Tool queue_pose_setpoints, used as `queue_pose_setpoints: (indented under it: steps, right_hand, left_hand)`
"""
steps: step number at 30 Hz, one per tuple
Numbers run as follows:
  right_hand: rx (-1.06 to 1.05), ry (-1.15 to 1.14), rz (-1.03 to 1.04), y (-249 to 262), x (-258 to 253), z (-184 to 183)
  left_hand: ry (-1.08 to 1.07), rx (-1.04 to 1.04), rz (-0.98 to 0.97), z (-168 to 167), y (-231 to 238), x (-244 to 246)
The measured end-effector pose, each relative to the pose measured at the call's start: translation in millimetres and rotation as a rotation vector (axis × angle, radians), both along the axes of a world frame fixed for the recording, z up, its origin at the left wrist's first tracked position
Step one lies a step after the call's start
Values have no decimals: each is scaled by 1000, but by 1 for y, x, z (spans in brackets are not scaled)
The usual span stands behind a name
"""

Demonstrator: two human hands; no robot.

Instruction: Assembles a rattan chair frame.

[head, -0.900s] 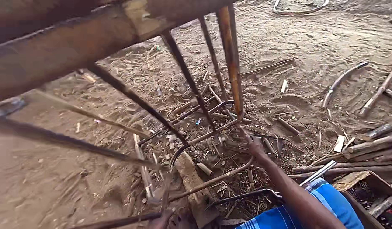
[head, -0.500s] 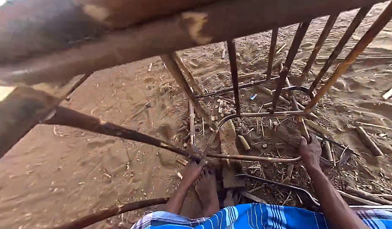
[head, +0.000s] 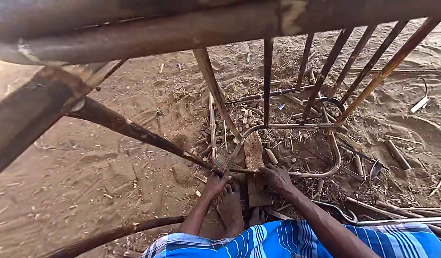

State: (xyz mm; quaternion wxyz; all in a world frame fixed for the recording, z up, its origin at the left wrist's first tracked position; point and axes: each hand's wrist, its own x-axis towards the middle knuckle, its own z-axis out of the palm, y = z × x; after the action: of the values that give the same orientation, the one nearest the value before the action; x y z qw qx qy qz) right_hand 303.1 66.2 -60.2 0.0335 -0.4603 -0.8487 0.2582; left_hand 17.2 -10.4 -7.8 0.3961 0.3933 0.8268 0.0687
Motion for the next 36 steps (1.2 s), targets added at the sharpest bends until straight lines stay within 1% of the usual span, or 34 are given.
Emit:
queue_pose_setpoints:
  steps: [11, 14, 17, 23, 28, 36]
  right_hand:
    - [-100, -47, -8, 9, -4, 1]
    - [-126, -68, -9, 11, -5, 4]
    - [-155, -65, -9, 11, -6, 7]
    - [-156, -71, -10, 13, -8, 7]
    - [-168, -58, -7, 13, -7, 8]
    - [-183, -58, -13, 13, -7, 10]
  left_hand:
    - [14, 38, -24, -5, 1, -6]
    - [38, 27, -29, 1, 5, -5]
    - [14, 19, -16, 5, 6, -7]
    - [13, 65, -10, -4, 5, -11]
    - [34, 86, -7, 3, 2, -8]
    - [83, 151, 15, 1, -1, -6]
